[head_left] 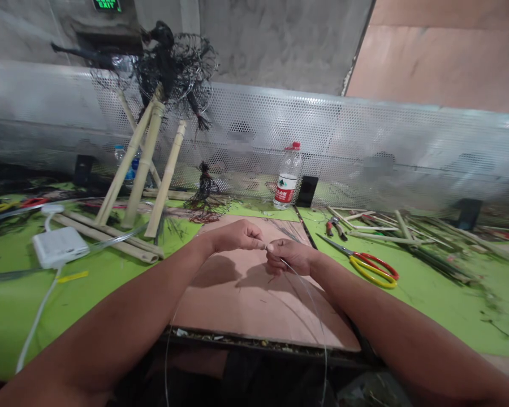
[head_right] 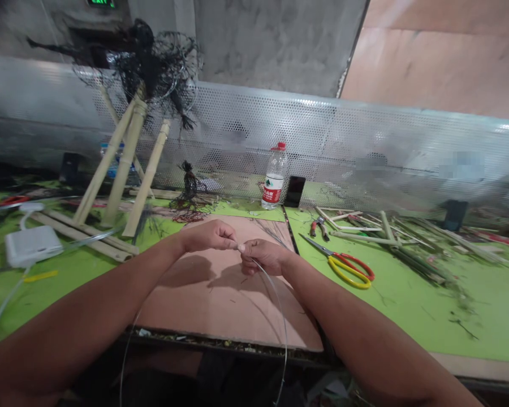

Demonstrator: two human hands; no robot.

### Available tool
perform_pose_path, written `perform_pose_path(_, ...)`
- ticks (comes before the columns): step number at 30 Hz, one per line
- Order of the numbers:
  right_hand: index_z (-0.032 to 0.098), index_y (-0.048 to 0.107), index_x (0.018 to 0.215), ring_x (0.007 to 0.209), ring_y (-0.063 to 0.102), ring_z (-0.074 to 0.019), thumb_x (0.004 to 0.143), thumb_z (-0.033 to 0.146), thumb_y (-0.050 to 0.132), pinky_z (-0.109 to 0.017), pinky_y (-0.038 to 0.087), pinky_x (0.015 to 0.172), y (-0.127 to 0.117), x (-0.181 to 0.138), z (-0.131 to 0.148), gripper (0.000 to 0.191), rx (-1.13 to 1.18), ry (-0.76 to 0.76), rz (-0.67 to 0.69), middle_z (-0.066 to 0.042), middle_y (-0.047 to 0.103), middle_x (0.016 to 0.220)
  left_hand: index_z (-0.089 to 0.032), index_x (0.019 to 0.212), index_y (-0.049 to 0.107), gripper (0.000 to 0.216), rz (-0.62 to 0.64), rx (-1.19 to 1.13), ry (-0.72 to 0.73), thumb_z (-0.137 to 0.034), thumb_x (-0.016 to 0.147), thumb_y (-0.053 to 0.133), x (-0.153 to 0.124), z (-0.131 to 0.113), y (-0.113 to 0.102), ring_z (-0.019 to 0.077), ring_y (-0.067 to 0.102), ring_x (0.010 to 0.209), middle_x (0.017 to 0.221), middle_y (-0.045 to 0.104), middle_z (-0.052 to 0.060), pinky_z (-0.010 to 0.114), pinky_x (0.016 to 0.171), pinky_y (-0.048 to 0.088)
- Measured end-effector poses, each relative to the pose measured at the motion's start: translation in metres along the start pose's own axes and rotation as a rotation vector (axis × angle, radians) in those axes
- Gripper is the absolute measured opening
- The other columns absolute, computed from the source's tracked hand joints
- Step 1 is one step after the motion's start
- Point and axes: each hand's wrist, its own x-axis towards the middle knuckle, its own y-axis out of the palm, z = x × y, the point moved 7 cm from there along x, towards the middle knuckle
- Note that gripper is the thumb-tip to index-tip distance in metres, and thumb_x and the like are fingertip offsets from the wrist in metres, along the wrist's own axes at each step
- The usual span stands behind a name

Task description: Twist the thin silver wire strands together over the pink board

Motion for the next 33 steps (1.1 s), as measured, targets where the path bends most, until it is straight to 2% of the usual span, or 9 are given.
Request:
perform_pose_path(5, 0.016, 0.042, 0.053, 0.046, 0.044, -0.0099, 0.077, 0.045, 0.054, -0.026, 0.037, 0.054, -0.008, -0.001, 0.007, 0.039, -0.307, -0.021, -0.117, 0.004, 0.042, 0.045, -0.012, 0.068, 0.056, 0.028, 0.034, -0.035, -0.051, -0.040, 0.069, 0.055, 0.000, 0.005, 0.003, 0.0065, 0.028, 0.049, 0.053, 0.036, -0.005, 0.021, 0.046, 0.021)
perform_pose_path(10, 0.013, 0.053, 0.058, 0.049, 0.041, -0.0079, 0.079, 0.041, 0.050, -0.021, 0.028, 0.050, -0.016, -0.004, 0.023, 0.035, -1.118, 0.020, -0.382, -0.001, 0.053, 0.053, -0.013, 0.074, 0.060, 0.025, 0.090, -0.011, -0.172, -0.036, 0.068, 0.054, 0.003, 0.025, 0.011, 0.0070, 0.030, 0.047, 0.053, 0.039, -0.004, 0.021, 0.045, 0.023)
perform_pose_path(14, 0.013, 0.060, 0.063, 0.055, 0.045, -0.0099, 0.081, 0.030, 0.047, -0.023, 0.025, 0.053, 0.002, -0.002, 0.030, 0.028, -1.658, -0.023, -0.363, -0.004, 0.060, 0.061, -0.014, 0.072, 0.061, 0.023, 0.138, 0.011, -0.255, -0.034, 0.066, 0.053, 0.006, 0.043, 0.021, 0.0074, 0.031, 0.044, 0.049, 0.041, -0.004, 0.021, 0.043, 0.021)
perform_pose_path(18, 0.014, 0.063, 0.068, 0.059, 0.052, -0.0130, 0.084, 0.032, 0.043, -0.025, 0.026, 0.054, 0.010, 0.002, 0.026, 0.032, -1.839, -0.013, -0.326, -0.008, 0.064, 0.067, -0.015, 0.068, 0.060, 0.019, 0.137, -0.022, -0.284, -0.032, 0.065, 0.052, 0.005, 0.046, 0.023, 0.0070, 0.029, 0.041, 0.045, 0.037, -0.006, 0.022, 0.041, 0.020)
perform_pose_path(21, 0.012, 0.062, 0.065, 0.061, 0.054, -0.0147, 0.083, 0.036, 0.043, -0.025, 0.030, 0.055, 0.001, 0.000, 0.029, 0.035, -1.747, 0.002, -0.409, -0.010, 0.064, 0.066, -0.015, 0.067, 0.058, 0.021, 0.125, -0.109, -0.270, -0.036, 0.065, 0.055, 0.003, 0.039, 0.019, 0.0065, 0.029, 0.042, 0.045, 0.037, -0.006, 0.021, 0.042, 0.020)
perform_pose_path(24, 0.012, 0.060, 0.069, 0.055, 0.054, -0.0130, 0.082, 0.047, 0.043, -0.023, 0.035, 0.052, -0.022, -0.007, 0.028, 0.041, -1.291, 0.085, -0.478, -0.008, 0.062, 0.059, -0.014, 0.066, 0.057, 0.026, 0.078, -0.173, -0.232, -0.040, 0.065, 0.058, 0.002, 0.033, 0.009, 0.0060, 0.030, 0.043, 0.046, 0.038, -0.006, 0.021, 0.042, 0.021)
perform_pose_path(28, 0.012, 0.054, 0.090, 0.053, 0.057, -0.0141, 0.081, 0.059, 0.035, -0.024, 0.044, 0.048, -0.040, -0.013, 0.015, 0.051, -0.637, 0.164, -0.437, -0.007, 0.062, 0.062, -0.012, 0.070, 0.057, 0.030, -0.066, -0.212, -0.181, -0.043, 0.067, 0.059, 0.001, 0.031, -0.012, 0.0054, 0.029, 0.041, 0.047, 0.039, -0.005, 0.021, 0.041, 0.019)
perform_pose_path(30, 0.012, 0.053, 0.089, 0.054, 0.059, -0.0156, 0.080, 0.061, 0.037, -0.026, 0.047, 0.048, -0.039, -0.013, 0.011, 0.052, -0.480, 0.171, -0.416, -0.008, 0.062, 0.062, -0.012, 0.070, 0.057, 0.031, -0.104, -0.207, -0.169, -0.043, 0.067, 0.059, -0.001, 0.031, -0.017, 0.0052, 0.029, 0.042, 0.048, 0.039, -0.005, 0.021, 0.041, 0.019)
perform_pose_path(33, 0.013, 0.054, 0.088, 0.052, 0.059, -0.0152, 0.080, 0.056, 0.043, -0.027, 0.048, 0.048, -0.030, -0.009, 0.009, 0.045, -0.368, 0.140, -0.374, -0.005, 0.061, 0.060, -0.013, 0.068, 0.056, 0.030, -0.076, -0.179, -0.153, -0.043, 0.067, 0.059, -0.001, 0.032, -0.016, 0.0051, 0.030, 0.042, 0.048, 0.040, -0.005, 0.020, 0.041, 0.019)
